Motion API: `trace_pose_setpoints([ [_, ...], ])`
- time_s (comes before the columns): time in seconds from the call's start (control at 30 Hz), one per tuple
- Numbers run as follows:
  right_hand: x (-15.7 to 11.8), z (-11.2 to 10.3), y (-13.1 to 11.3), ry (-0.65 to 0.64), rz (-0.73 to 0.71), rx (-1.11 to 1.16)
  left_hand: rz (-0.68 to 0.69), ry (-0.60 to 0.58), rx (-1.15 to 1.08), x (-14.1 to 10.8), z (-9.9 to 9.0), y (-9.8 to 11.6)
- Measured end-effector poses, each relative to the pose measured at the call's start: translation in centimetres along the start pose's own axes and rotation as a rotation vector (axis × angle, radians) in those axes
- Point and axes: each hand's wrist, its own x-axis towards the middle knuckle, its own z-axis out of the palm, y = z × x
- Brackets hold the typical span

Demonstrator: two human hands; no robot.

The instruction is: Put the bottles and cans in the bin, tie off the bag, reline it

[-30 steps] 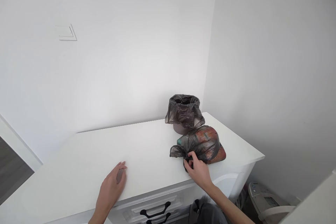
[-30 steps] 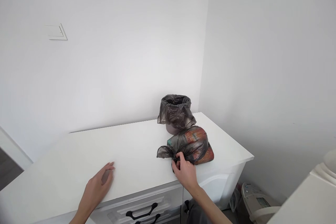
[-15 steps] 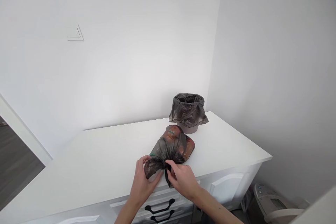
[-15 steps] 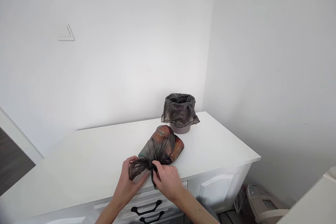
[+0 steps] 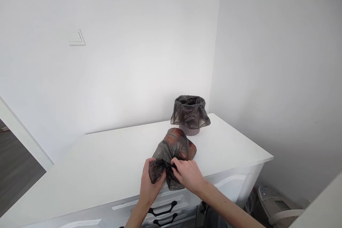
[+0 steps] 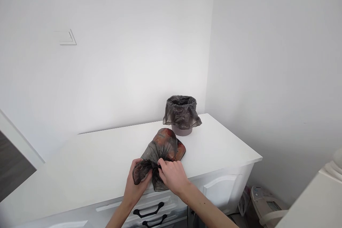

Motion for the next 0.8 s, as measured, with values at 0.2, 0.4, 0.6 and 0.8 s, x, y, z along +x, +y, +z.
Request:
trace_pose_setpoints([
  [0.2, 0.1, -0.6, 0.1, 0.075, -0.041, 0.026, 0.099, 0.000, 0.189, 0.0, -0.3, -1.4],
  [0.4, -0.3, -0.8, 0.5, 0.096, -0.014, 0.107, -0.005, 0.050, 0.195, -0.2, -0.4, -1.6],
  [0.6, -0.5, -2.1, 1.4, 0.169, 0.072, 0.313, -0.101, 0.180, 0.103, -0.2, 0.1, -2.2],
  [0.8, -0.4, -2.4, 0.6, 0.158, 0.085, 0.266, 0.014, 0.187, 0.099, 0.0, -0.4, -1.5],
])
